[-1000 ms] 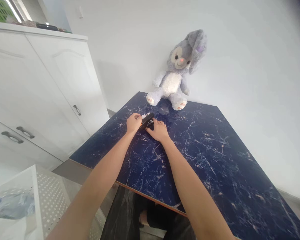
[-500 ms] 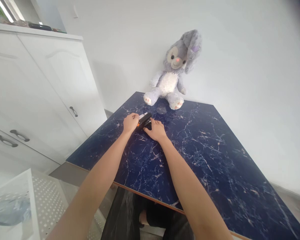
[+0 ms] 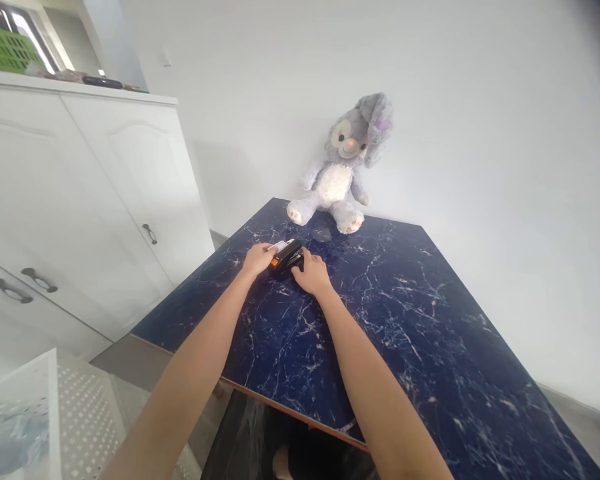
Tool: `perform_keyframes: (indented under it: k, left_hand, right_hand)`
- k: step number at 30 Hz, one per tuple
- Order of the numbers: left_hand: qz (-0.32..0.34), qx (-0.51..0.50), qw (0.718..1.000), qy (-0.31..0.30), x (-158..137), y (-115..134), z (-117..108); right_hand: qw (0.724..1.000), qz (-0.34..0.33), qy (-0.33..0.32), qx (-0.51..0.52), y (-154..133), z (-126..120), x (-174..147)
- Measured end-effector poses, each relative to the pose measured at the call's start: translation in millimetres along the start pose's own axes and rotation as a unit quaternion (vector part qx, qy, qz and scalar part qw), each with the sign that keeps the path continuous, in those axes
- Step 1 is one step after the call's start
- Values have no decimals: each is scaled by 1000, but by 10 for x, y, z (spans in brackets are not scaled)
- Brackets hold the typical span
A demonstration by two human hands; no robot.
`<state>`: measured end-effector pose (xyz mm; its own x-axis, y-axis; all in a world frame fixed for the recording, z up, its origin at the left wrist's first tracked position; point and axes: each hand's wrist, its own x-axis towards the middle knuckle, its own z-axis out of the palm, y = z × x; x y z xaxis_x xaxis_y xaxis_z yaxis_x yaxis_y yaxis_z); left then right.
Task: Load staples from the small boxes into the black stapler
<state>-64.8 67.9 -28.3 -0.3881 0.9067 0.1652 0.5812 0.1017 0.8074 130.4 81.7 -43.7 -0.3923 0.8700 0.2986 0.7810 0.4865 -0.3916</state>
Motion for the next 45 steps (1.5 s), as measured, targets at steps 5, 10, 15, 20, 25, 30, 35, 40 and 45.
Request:
perform_keyframes:
  k: [5, 10, 15, 20, 25, 30, 35, 40, 45]
  left_hand:
    - [-4, -37, 995, 95, -42, 3, 7]
    - [-40, -42, 981, 186, -26, -9, -81]
    - [-69, -8, 975, 210, -30, -33, -111]
    - [-40, 59, 985, 157, -90, -38, -34]
    - [-12, 133, 981, 144, -128, 9, 35]
    - [48, 179, 979, 89, -150, 65, 16]
    - [81, 173, 980, 57, -223, 86, 22]
    - [89, 162, 982, 33, -251, 84, 24]
    - [95, 149, 984, 9, -221, 90, 7]
  right_hand:
    - [1000, 8, 26, 15, -8, -12, -25]
    - [996, 39, 78, 20, -59, -51, -199]
    - [998, 10, 67, -12, -155, -116, -373]
    - [999, 18, 51, 0, -128, -139, -334]
    - [999, 17, 46, -1, -86, -125, -293]
    - [999, 20, 40, 4, -93, -119, -308]
    - [998, 14, 58, 16, -63, -89, -295]
    - [996, 36, 60, 57, 33, -35, -47]
    - [997, 26, 40, 66, 178, 9, 372]
